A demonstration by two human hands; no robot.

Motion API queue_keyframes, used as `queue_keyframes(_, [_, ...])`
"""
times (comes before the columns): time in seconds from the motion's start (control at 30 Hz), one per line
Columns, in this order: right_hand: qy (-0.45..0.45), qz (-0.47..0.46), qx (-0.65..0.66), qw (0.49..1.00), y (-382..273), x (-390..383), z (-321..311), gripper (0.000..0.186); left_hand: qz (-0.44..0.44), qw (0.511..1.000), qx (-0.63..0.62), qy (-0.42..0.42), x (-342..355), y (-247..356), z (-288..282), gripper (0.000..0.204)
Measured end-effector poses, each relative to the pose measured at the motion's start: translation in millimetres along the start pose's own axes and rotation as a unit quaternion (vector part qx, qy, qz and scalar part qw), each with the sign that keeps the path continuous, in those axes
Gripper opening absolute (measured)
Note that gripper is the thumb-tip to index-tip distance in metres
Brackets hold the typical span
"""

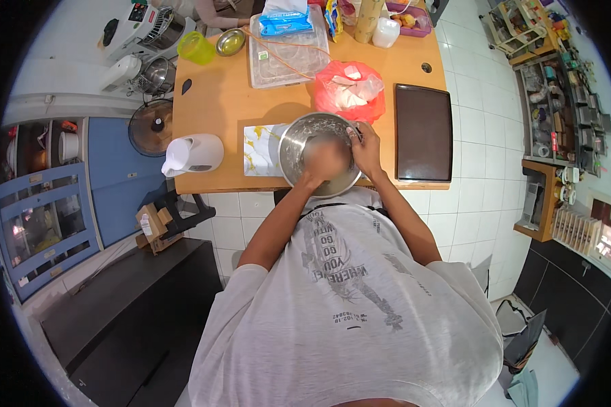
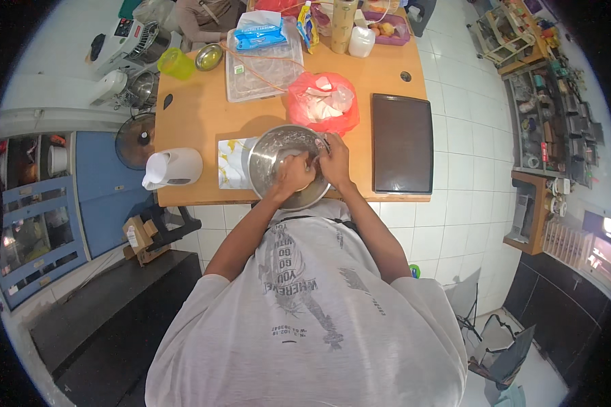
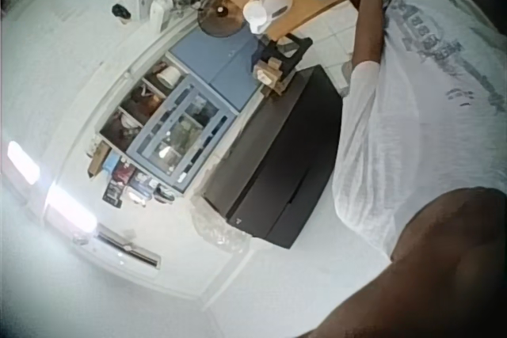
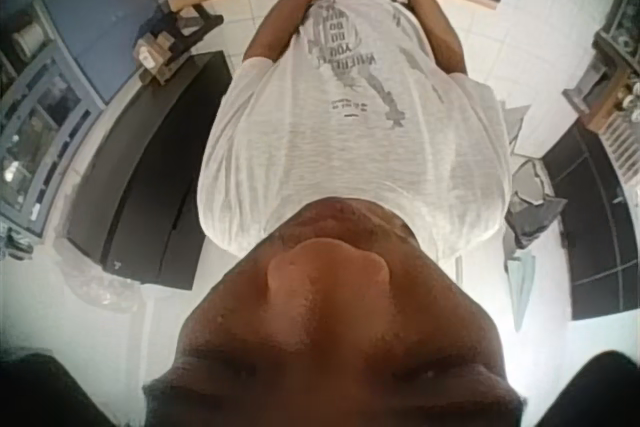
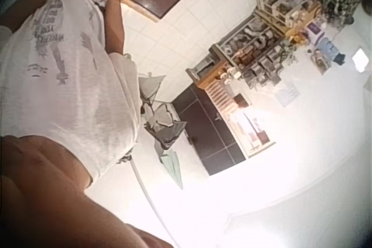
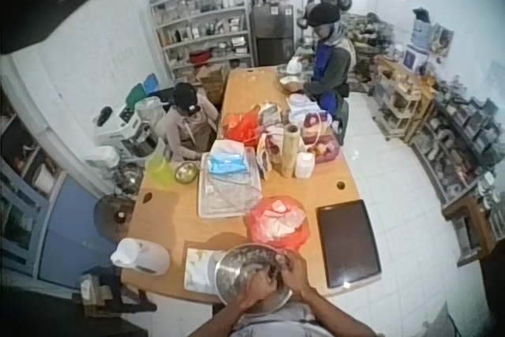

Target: The person kneads a ball of dough inside a metal bowl by hand, repeatedly pressing and folding it. After kneading, the person picks up a white pitcher.

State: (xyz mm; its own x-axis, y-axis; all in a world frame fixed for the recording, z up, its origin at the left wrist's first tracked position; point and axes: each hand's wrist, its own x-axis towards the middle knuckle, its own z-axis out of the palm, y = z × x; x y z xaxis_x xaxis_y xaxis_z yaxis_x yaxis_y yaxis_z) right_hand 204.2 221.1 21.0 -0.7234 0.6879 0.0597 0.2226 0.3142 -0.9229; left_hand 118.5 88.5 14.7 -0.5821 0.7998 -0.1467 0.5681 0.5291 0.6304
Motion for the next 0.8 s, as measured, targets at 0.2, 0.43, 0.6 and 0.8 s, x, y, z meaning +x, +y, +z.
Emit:
queue_keyframes(0.2, [0.009, -0.025, 0.000, 1.000, 0, 1, 0, 0.018, -0.054, 0.981, -0.151, 0.112, -2, -23, 0, 0.036])
queue_keyframes(0.43, [0.002, -0.013, -0.001, 1.000, 3, 3, 1, 0.018, 0.075, 0.987, 0.090, 0.110, -39, 4, -32, 0.051])
queue_keyframes(0.6, [-0.011, -0.006, -0.006, 1.000, -2, 3, 4, 0.018, 0.028, 0.999, 0.034, -0.018, -35, -9, -34, 0.050])
queue_keyframes(0.8, [-0.022, -0.003, 0.006, 1.000, -13, 4, 1, 0.017, 0.105, 0.990, 0.083, 0.036, -16, -10, -5, 0.039])
